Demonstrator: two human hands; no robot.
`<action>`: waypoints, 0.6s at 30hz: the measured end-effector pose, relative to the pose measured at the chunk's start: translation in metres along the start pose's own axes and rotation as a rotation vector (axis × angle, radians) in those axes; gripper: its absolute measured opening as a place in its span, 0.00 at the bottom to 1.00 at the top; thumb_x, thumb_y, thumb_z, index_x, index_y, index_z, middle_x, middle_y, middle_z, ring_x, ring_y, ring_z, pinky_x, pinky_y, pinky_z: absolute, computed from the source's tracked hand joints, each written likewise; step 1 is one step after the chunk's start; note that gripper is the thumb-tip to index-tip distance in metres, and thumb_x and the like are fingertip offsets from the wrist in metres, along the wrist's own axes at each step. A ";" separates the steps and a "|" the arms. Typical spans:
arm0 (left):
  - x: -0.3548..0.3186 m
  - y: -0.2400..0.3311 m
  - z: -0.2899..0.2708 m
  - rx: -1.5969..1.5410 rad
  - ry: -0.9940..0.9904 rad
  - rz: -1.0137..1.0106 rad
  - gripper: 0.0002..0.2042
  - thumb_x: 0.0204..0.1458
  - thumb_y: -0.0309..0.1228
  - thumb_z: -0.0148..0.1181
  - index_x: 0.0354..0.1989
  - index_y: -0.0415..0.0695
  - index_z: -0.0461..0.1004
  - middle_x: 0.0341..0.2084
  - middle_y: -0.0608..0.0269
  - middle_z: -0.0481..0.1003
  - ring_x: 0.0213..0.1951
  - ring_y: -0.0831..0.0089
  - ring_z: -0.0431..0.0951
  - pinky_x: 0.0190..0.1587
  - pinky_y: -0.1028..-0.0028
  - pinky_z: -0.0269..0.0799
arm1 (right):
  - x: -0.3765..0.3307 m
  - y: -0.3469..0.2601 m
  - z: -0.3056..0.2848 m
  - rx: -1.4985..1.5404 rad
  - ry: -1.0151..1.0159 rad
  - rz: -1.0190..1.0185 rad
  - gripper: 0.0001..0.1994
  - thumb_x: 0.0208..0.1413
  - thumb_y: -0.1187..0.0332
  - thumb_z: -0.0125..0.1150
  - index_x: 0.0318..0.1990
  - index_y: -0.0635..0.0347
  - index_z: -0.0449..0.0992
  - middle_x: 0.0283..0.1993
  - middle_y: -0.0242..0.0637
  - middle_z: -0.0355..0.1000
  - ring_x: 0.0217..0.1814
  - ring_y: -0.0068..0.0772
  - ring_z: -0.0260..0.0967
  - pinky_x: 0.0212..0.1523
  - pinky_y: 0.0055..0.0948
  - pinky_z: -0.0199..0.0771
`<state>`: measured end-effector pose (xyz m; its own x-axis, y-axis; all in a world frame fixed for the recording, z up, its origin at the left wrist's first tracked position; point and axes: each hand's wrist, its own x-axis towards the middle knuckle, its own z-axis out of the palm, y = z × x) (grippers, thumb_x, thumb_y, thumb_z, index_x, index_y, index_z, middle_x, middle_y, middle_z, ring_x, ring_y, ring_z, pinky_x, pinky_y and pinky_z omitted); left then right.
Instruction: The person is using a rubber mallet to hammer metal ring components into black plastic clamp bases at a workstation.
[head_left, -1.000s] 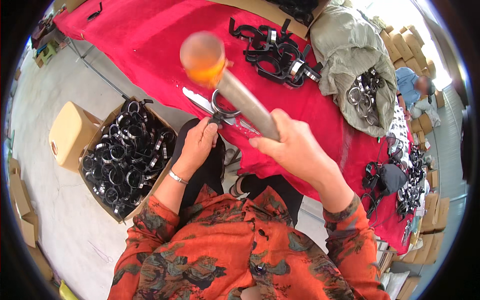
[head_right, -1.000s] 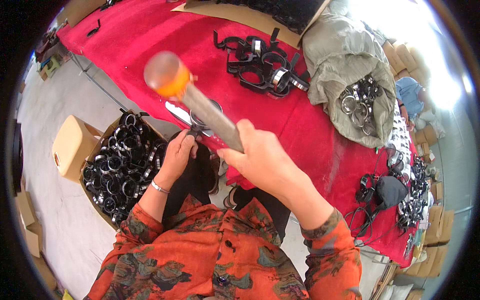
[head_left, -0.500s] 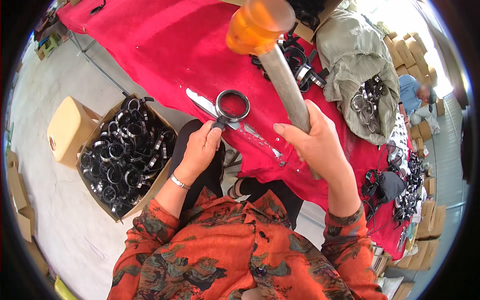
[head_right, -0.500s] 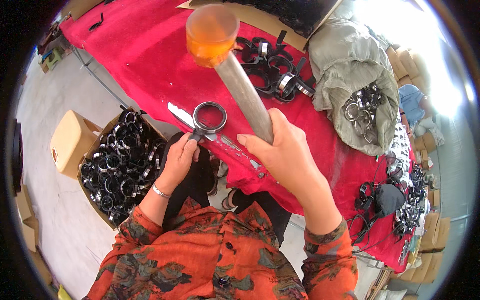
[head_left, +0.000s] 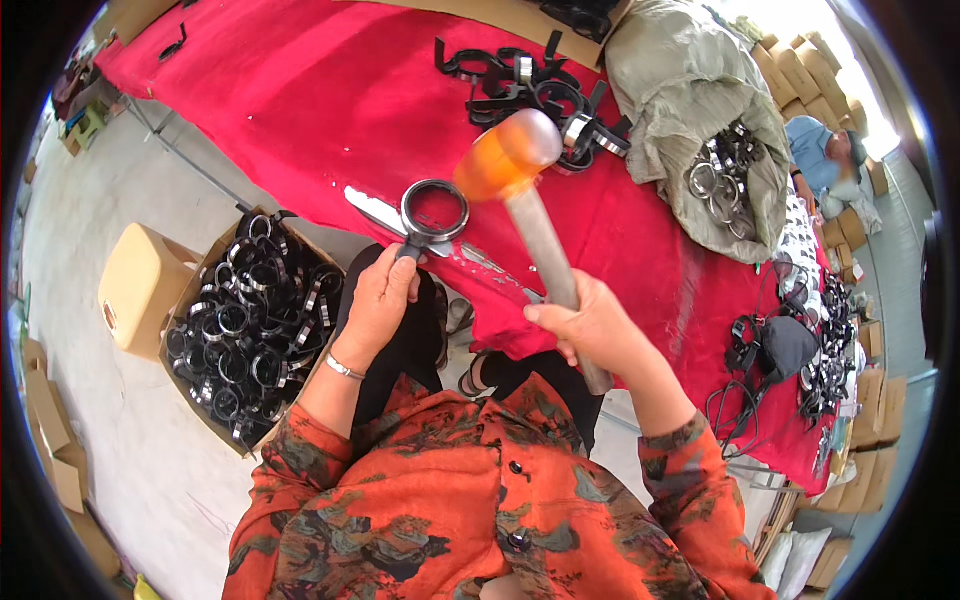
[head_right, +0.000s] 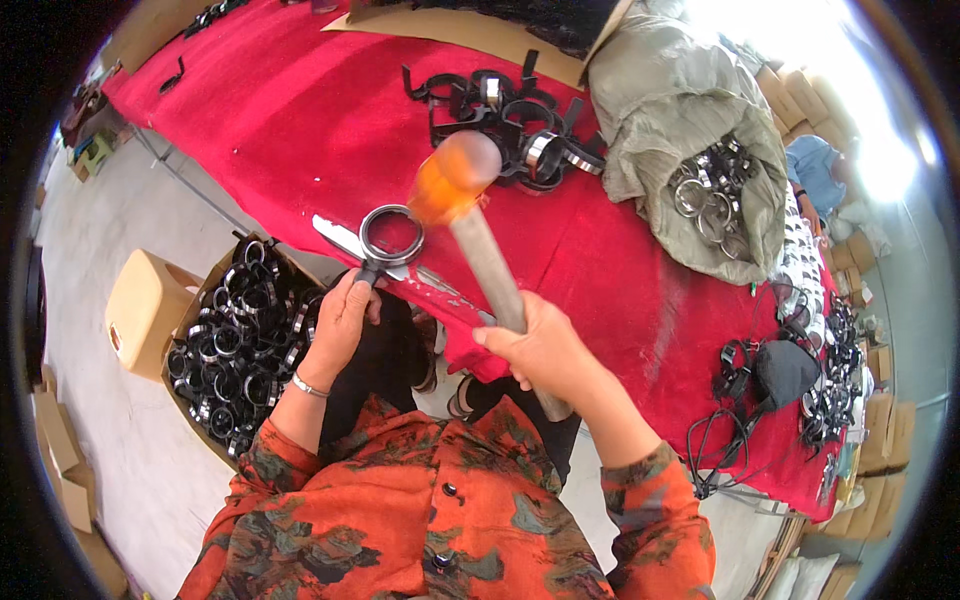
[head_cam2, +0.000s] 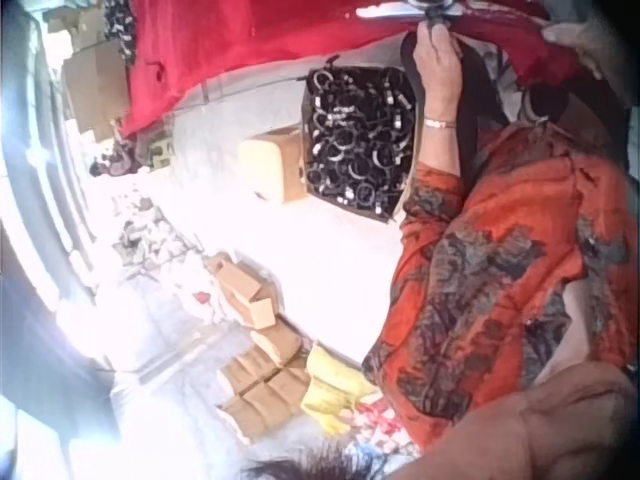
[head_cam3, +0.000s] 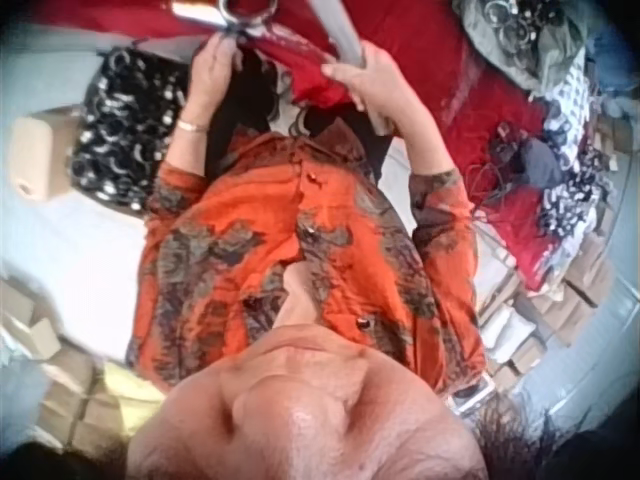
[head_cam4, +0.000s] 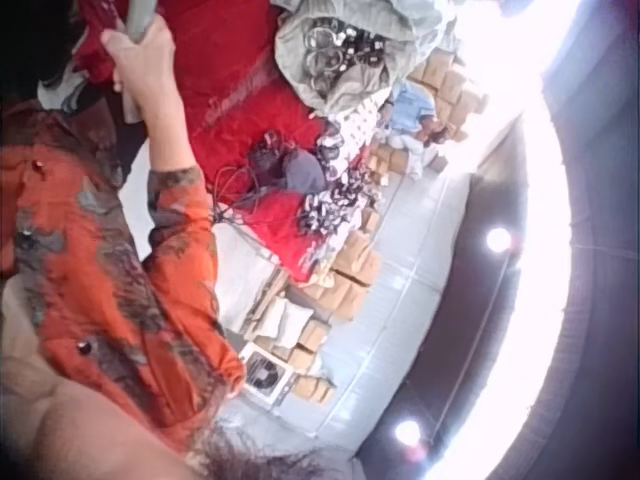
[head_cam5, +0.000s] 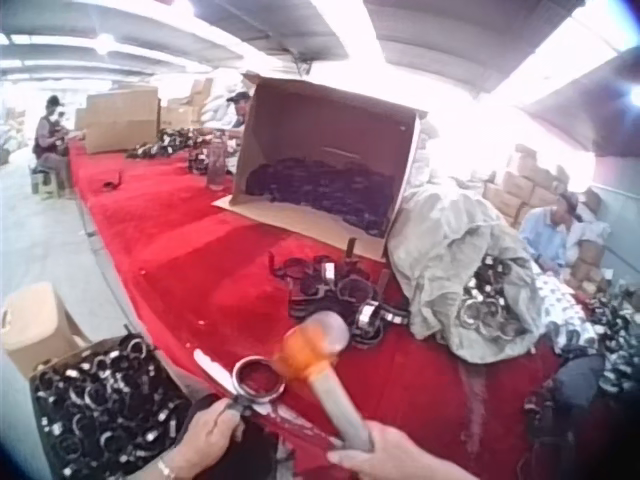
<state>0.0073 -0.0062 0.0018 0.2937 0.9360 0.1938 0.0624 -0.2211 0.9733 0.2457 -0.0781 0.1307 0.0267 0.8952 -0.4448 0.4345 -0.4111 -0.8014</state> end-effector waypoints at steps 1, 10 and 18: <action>0.001 -0.003 0.000 0.003 -0.003 0.003 0.18 0.65 0.43 0.41 0.38 0.38 0.68 0.19 0.68 0.65 0.24 0.78 0.66 0.30 0.77 0.63 | -0.005 -0.007 -0.010 0.036 -0.015 0.051 0.18 0.50 0.62 0.64 0.40 0.66 0.66 0.18 0.29 0.61 0.14 0.18 0.59 0.14 0.23 0.61; -0.002 -0.003 0.004 -0.049 0.001 0.033 0.18 0.65 0.42 0.41 0.40 0.37 0.69 0.19 0.68 0.65 0.24 0.78 0.65 0.30 0.78 0.63 | -0.015 0.000 -0.007 0.076 -0.077 0.015 0.17 0.51 0.60 0.65 0.35 0.63 0.64 0.21 0.27 0.62 0.14 0.19 0.59 0.14 0.23 0.61; -0.003 -0.005 0.003 -0.113 0.032 0.004 0.15 0.64 0.39 0.44 0.38 0.39 0.69 0.18 0.68 0.65 0.22 0.80 0.66 0.27 0.78 0.63 | -0.024 -0.013 -0.019 0.141 0.051 -0.038 0.20 0.51 0.60 0.64 0.41 0.67 0.66 0.20 0.29 0.62 0.16 0.20 0.60 0.14 0.24 0.61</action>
<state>0.0087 -0.0086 -0.0039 0.2628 0.9439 0.1998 -0.0477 -0.1941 0.9798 0.2563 -0.0912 0.1593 0.0600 0.9167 -0.3951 0.3059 -0.3936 -0.8669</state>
